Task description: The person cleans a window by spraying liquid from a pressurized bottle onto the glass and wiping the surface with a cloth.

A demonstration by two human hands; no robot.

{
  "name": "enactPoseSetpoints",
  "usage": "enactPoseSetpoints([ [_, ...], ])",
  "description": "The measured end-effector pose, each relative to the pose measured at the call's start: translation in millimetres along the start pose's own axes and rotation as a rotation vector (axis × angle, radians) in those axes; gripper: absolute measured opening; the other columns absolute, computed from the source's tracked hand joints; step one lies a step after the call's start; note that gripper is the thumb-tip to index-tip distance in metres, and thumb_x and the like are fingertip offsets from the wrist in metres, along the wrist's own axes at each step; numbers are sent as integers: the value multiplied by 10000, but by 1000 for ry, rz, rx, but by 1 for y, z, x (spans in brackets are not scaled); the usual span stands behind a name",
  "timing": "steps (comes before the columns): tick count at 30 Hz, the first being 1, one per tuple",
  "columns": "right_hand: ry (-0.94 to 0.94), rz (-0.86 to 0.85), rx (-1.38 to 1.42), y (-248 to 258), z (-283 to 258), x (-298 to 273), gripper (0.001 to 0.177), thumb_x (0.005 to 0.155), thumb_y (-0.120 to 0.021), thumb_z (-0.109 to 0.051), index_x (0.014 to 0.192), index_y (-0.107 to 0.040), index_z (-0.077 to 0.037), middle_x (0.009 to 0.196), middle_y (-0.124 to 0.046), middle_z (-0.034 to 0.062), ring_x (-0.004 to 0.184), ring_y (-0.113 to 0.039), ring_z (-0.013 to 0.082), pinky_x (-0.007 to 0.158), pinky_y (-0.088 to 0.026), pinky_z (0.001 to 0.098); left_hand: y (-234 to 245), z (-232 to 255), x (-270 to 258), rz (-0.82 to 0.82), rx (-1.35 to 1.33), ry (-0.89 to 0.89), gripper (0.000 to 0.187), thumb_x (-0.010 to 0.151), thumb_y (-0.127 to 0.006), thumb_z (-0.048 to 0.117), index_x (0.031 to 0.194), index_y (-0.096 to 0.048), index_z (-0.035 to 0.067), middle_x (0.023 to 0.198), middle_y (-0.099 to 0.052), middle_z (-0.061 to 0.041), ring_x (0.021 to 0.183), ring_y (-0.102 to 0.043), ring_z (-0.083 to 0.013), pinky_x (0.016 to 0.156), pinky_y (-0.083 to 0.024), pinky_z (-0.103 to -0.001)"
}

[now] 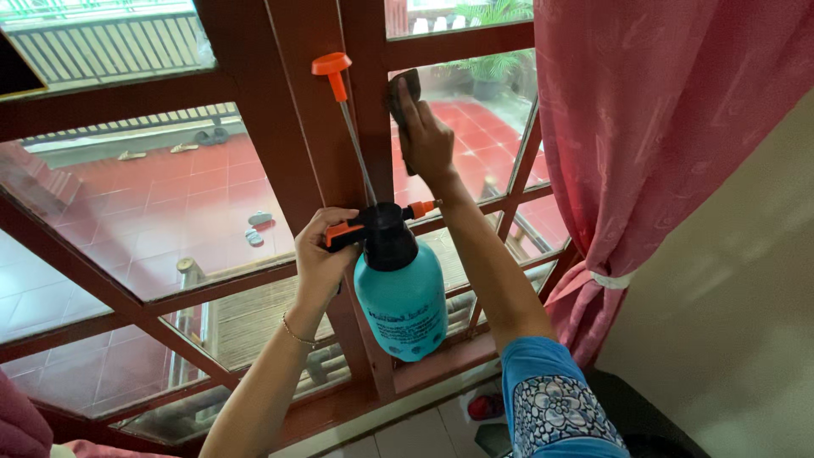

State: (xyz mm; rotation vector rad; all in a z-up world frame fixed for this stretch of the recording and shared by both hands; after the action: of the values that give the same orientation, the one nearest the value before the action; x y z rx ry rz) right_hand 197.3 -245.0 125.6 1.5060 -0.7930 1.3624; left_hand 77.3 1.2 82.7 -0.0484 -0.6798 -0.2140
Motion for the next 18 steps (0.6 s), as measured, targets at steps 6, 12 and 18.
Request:
enactPoseSetpoints([
  [6,-222,175,-29,6,86,-30,319,1073,-527,-104,1365,-597,5,976,-722,149,667,-687,267,580,-564,367,1,-9,0,-7,-3,-7,477,677,-622,-195,1087,-721,28,1099,-671,-44,1000,-661,-133,912,-532,-257],
  [12,-686,360,-70,31,158,-99,336,1040,-519,-130,1298,-626,57,859,-718,153,668,-722,288,587,-589,375,-3,-9,-12,-15,-33,20,459,704,-632,-215,1084,-719,26,1119,-653,-54,1022,-660,-139,884,-537,-255],
  [18,-407,223,-138,22,113,-95,304,1085,-570,-105,1380,-570,-31,1119,-704,207,990,-731,361,845,-614,432,-11,-11,-19,-3,61,19,418,736,-676,-193,1081,-727,37,1124,-684,-64,1013,-675,-150,880,-549,-256],
])
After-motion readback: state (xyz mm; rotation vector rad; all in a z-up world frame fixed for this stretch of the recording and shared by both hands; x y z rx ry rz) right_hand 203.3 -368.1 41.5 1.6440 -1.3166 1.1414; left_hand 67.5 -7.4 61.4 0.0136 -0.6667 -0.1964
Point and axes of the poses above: each hand's wrist, its own x-axis towards the middle knuckle, its own y-axis out of the back of the hand, z = x × y, the point moved 5 cm from there along x, towards the middle knuckle
